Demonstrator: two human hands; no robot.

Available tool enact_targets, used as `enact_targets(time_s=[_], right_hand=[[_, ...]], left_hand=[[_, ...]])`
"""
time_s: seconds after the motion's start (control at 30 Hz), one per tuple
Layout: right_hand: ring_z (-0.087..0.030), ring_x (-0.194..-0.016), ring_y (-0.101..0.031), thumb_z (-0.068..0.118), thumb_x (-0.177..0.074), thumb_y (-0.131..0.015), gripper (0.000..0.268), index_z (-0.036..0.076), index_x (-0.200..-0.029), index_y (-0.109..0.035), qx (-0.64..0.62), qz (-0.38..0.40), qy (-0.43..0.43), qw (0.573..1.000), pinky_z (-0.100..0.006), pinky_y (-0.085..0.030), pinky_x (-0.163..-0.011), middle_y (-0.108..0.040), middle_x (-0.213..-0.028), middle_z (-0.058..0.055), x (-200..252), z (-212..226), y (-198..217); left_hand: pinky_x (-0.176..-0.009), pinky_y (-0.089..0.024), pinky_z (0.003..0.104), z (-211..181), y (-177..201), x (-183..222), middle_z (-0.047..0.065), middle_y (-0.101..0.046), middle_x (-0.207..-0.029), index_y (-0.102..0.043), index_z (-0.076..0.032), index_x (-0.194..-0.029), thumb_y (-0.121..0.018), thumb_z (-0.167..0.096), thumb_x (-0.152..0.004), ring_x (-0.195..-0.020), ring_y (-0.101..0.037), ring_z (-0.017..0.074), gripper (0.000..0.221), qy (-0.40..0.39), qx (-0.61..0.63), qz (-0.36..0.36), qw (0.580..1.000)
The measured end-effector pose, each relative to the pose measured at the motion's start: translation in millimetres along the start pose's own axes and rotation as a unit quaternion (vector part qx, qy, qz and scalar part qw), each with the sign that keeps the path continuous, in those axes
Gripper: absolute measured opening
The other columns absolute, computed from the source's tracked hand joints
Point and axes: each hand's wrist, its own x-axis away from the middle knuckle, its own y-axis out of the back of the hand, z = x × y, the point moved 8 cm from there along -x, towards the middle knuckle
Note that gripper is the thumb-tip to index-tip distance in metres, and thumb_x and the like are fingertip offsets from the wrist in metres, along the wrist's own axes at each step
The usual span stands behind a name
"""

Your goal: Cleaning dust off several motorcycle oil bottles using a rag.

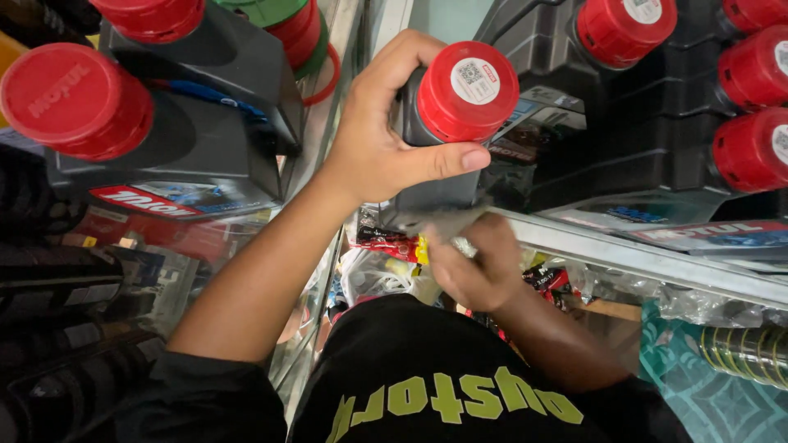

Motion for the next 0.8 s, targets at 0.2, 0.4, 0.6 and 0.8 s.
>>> enact_targets(time_s=[0.2,0.4,0.6,0.8], right_hand=[[-0.027,-0.076,-0.061,0.001,-0.077,-0.084,0.018,-0.001,-0.093,-0.076,0.009,0.077,0.071,0.994,-0.038,-0.055,-0.07,-0.062,-0.11,-0.017,36,7,-23],[-0.028,-0.082,-0.063,0.002,-0.075,-0.079,0.022,-0.001,-0.096,-0.075,0.001,0.148,0.036,0.988,-0.039,-0.057,-0.075,-0.064,-0.103,-0.016,24,7,-26],[-0.032,-0.085,-0.062,-0.006,-0.072,-0.084,0.027,0.001,-0.096,-0.075,-0.001,0.082,0.006,0.997,-0.041,-0.056,-0.072,-0.063,-0.106,-0.016,-27,10,7],[-0.029,-0.086,-0.063,-0.011,-0.078,-0.086,0.039,0.003,-0.112,-0.074,0.068,0.098,-0.008,0.993,-0.042,-0.057,-0.077,-0.057,-0.107,-0.013,-39,11,2]], left_hand=[[-0.097,-0.049,0.033,5,-1,1,0.006,-0.061,-0.109,-0.055,-0.005,-0.114,-0.089,-0.018,-0.079,-0.097,-0.06,0.0206,0.051,0.014,0.011,0.003,1.0],[-0.1,-0.049,0.033,8,-4,1,0.006,-0.061,-0.113,-0.055,-0.005,-0.119,-0.089,-0.017,-0.08,-0.1,-0.06,0.0205,0.053,0.017,0.029,0.009,0.999],[-0.1,-0.049,0.033,10,-5,3,0.007,-0.06,-0.112,-0.054,-0.004,-0.119,-0.088,-0.015,-0.081,-0.1,-0.06,0.0204,0.052,0.022,0.037,0.009,0.999],[-0.098,-0.049,0.033,8,-4,2,0.008,-0.061,-0.112,-0.056,-0.002,-0.117,-0.09,-0.016,-0.079,-0.099,-0.06,0.0221,0.053,0.009,0.013,0.005,1.0]])
